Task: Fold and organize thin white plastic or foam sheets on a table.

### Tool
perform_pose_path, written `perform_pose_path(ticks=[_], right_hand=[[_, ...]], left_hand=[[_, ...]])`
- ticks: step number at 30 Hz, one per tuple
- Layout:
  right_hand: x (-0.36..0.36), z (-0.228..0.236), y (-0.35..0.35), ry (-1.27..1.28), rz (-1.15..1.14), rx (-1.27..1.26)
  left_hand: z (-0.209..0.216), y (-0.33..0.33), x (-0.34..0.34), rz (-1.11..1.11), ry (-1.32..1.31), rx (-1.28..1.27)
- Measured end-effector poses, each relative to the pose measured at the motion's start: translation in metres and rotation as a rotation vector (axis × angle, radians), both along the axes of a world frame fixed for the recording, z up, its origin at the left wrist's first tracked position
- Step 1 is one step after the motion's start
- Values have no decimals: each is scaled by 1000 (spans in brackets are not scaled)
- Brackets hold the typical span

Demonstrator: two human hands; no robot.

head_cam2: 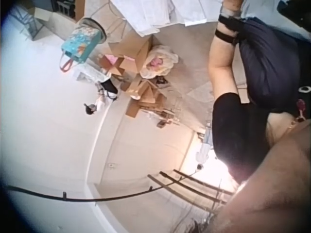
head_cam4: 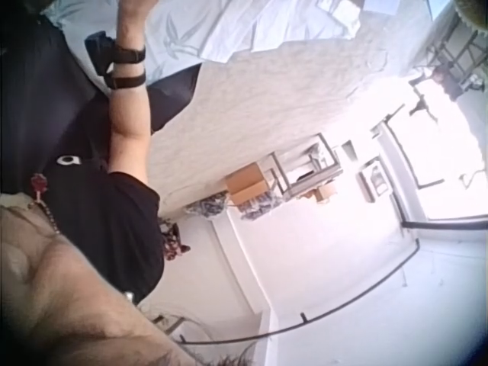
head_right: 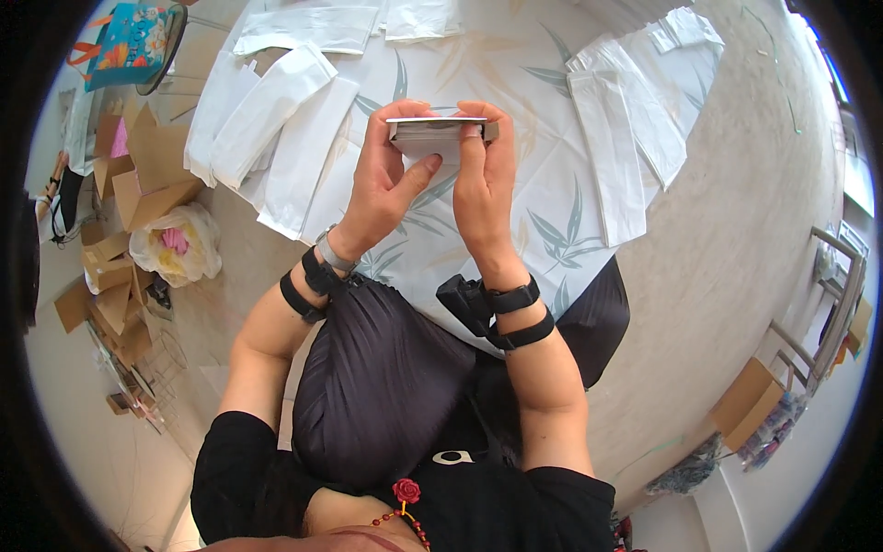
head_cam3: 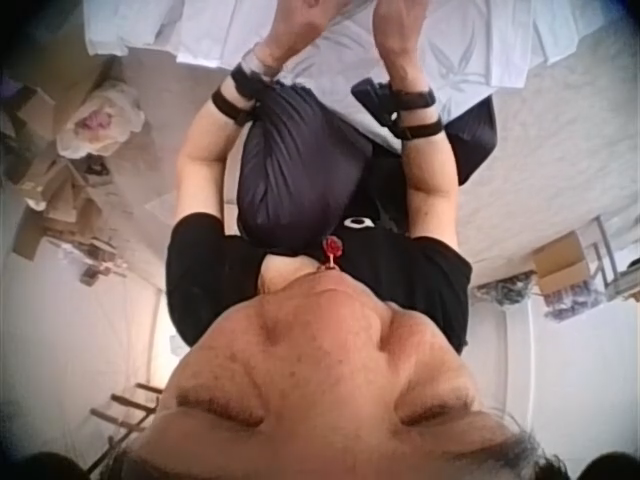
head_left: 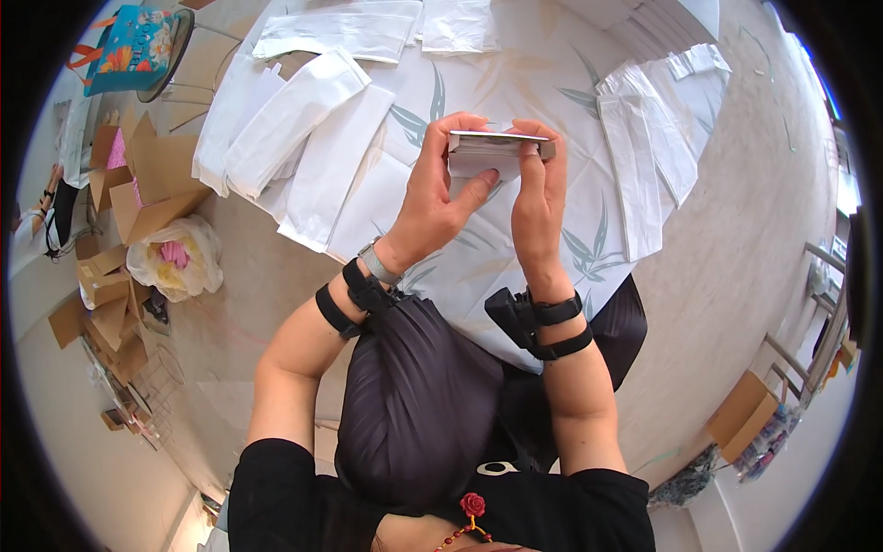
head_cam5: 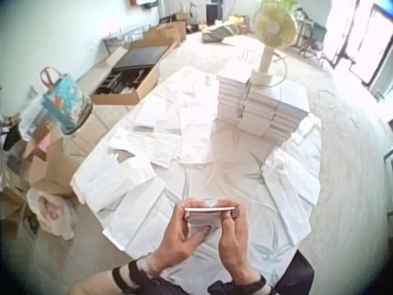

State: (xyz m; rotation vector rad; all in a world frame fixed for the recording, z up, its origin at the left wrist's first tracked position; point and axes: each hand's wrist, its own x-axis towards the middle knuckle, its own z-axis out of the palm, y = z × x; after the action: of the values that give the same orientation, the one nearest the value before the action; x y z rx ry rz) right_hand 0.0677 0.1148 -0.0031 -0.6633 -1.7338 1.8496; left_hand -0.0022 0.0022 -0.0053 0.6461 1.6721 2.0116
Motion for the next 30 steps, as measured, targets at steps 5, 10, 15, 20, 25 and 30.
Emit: perform_pose_path(ticks=[5, 10, 15, 20, 25, 30], right_hand=[[11, -8, 6, 53, 79, 79], [27, 21, 2, 130, -26, 23], [57, 94, -3, 202, -45, 138], [92, 157, -20, 279, 19, 222], [118, 187, -42, 279, 127, 222], [133, 187, -44, 196, 294, 161]], left_hand=[[-2, -9, -8, -53, 5, -38], [34, -8, 0, 76, -15, 39], [102, -24, 18, 71, 112, 10], [172, -51, 49, 58, 336, 41], [210, -91, 69, -23, 253, 19], [213, -124, 88, -79, 225, -113]])
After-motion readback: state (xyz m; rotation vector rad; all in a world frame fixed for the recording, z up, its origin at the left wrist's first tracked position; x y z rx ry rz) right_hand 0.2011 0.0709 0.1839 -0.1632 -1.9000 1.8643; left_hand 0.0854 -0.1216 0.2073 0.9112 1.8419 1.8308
